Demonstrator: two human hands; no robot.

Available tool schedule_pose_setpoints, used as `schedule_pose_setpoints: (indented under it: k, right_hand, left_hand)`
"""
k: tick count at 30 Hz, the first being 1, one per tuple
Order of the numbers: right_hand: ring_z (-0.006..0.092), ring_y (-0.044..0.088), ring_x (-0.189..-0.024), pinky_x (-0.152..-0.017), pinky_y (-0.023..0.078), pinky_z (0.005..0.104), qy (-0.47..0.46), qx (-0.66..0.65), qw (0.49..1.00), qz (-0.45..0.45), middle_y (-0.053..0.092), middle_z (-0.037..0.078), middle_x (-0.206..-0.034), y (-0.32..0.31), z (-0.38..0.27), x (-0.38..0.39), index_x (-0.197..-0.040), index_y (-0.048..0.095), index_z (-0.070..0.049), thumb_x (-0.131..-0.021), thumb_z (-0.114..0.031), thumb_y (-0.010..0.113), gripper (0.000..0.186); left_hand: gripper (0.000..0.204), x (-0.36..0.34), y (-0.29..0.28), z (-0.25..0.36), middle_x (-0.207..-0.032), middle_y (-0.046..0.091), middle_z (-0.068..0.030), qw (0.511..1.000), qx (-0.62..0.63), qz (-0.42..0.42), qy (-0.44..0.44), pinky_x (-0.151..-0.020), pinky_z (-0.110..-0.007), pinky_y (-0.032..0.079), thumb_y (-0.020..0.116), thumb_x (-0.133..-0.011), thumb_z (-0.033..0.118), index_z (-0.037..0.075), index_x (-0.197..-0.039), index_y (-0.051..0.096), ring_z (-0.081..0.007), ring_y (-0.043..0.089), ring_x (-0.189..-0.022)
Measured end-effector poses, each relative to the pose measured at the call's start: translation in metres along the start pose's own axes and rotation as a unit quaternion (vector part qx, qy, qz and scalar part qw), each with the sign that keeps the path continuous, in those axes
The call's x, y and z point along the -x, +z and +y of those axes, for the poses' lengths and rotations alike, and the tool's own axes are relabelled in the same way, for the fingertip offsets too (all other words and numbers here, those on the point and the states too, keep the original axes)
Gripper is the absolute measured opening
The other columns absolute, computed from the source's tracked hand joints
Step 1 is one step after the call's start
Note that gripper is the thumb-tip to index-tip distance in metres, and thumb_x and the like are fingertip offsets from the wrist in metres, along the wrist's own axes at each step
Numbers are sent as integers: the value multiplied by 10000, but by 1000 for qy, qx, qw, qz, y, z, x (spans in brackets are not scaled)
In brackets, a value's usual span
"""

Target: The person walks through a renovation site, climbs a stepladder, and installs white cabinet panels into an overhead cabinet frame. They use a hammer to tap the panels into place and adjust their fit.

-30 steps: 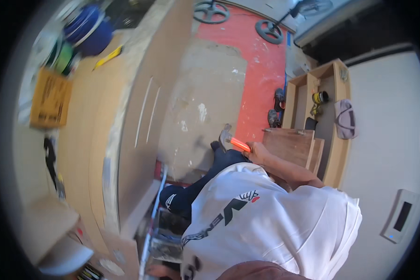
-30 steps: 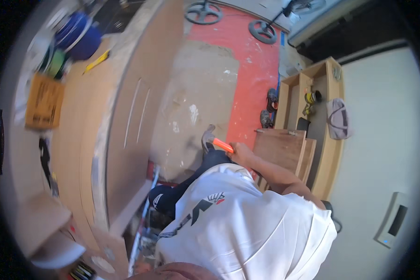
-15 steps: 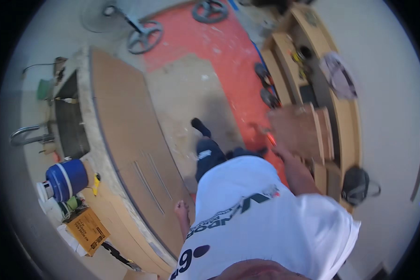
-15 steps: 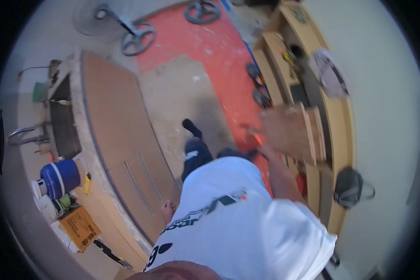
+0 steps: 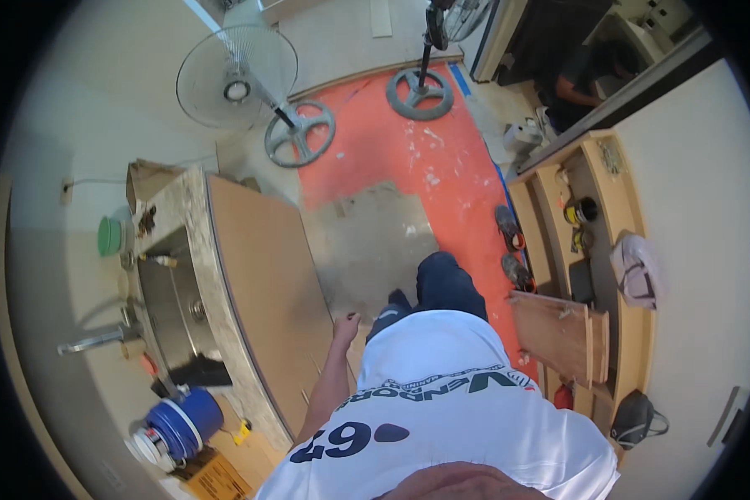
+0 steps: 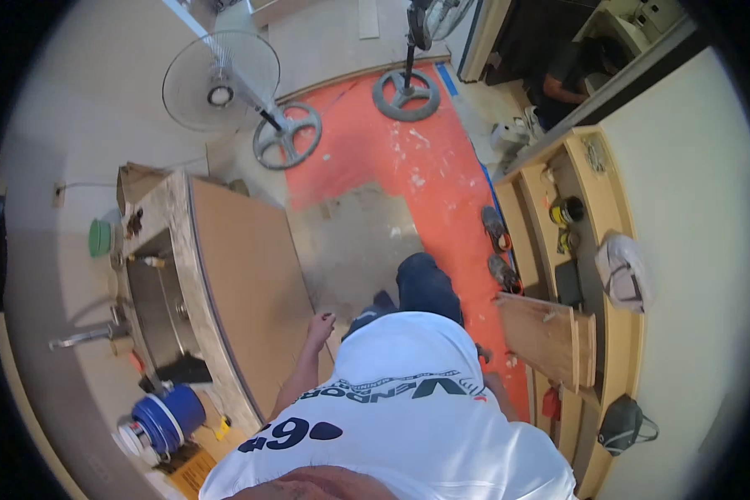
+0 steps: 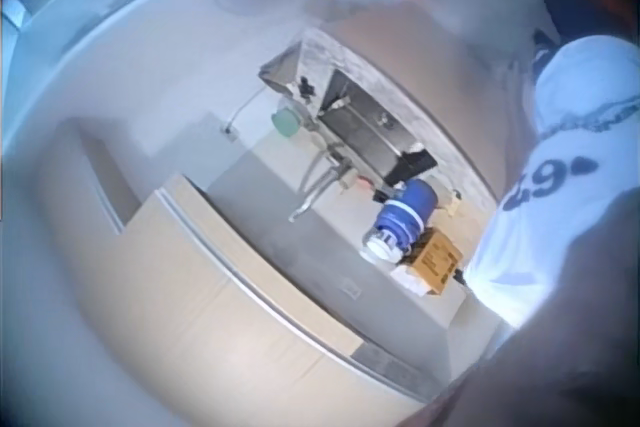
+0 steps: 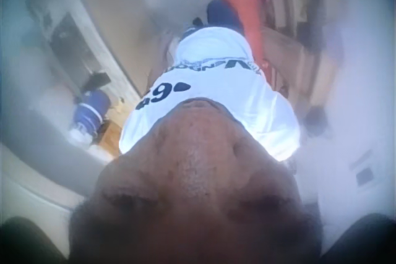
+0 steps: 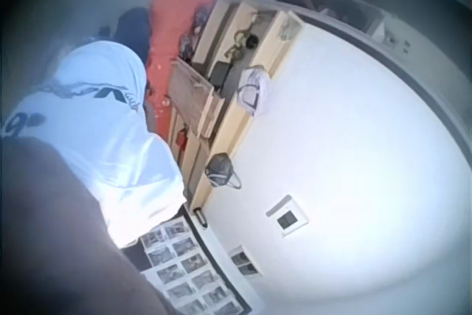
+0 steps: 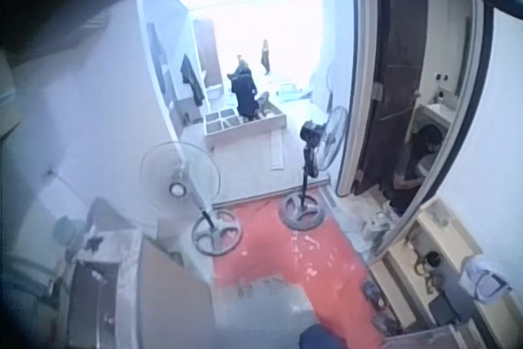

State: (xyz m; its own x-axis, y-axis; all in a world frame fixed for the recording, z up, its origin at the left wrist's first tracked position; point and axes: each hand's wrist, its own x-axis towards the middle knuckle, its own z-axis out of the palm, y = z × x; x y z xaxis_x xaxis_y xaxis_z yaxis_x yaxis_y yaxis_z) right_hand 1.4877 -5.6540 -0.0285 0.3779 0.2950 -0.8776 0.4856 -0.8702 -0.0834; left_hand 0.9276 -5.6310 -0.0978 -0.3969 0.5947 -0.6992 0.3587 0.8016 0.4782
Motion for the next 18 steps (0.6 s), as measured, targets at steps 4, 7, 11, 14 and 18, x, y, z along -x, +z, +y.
schedule_pose_setpoints:
  k: [4, 7, 11, 14, 18]
  right_hand:
    - [211, 599, -502, -432, 454, 374, 8, -8, 1000, -1, 612, 142, -669, -1, -83, -35, -1062, 598, 17, -748, -116, 628, 342]
    - [213, 600, -503, -434, 456, 375, -2, 13, 1000, -14, 612, 144, -670, -8, -159, -74, -1062, 598, 17, -749, -118, 627, 342]
    - [216, 601, -505, -438, 458, 376, -36, 29, 999, -26, 613, 146, -672, -32, -285, -106, -1061, 598, 18, -750, -120, 625, 342]
    - [219, 602, -507, -441, 460, 377, -53, 57, 997, -30, 613, 148, -674, -58, -372, -118, -1061, 597, 18, -751, -122, 624, 342]
    - [222, 603, -509, -445, 463, 378, -66, 55, 996, -13, 613, 150, -676, -97, -475, -139, -1061, 597, 19, -752, -124, 622, 341]
  left_hand:
    - [438, -96, -42, 137, -1025, 694, -186, 996, -3, 25, 85, -881, -369, 494, 609, -853, 303, 14, -1181, 633, -292, 660, -988]
    - [434, -136, -71, 203, -1038, 692, -186, 996, 10, 54, 69, -877, -365, 498, 612, -853, 301, 17, -1179, 635, -284, 664, -989]
    - [421, -186, -83, 245, -1048, 691, -185, 1000, -26, 7, -10, -882, -368, 498, 620, -849, 294, 23, -1170, 640, -289, 662, -994]
    - [399, -211, -90, 313, -1069, 684, -185, 998, -52, 9, 17, -891, -376, 497, 623, -847, 274, 27, -1159, 647, -302, 657, -1002]
    - [355, -229, -103, 455, -1089, 660, -194, 981, -101, 77, 145, -922, -411, 479, 589, -882, 241, 39, -1172, 626, -347, 632, -1018]
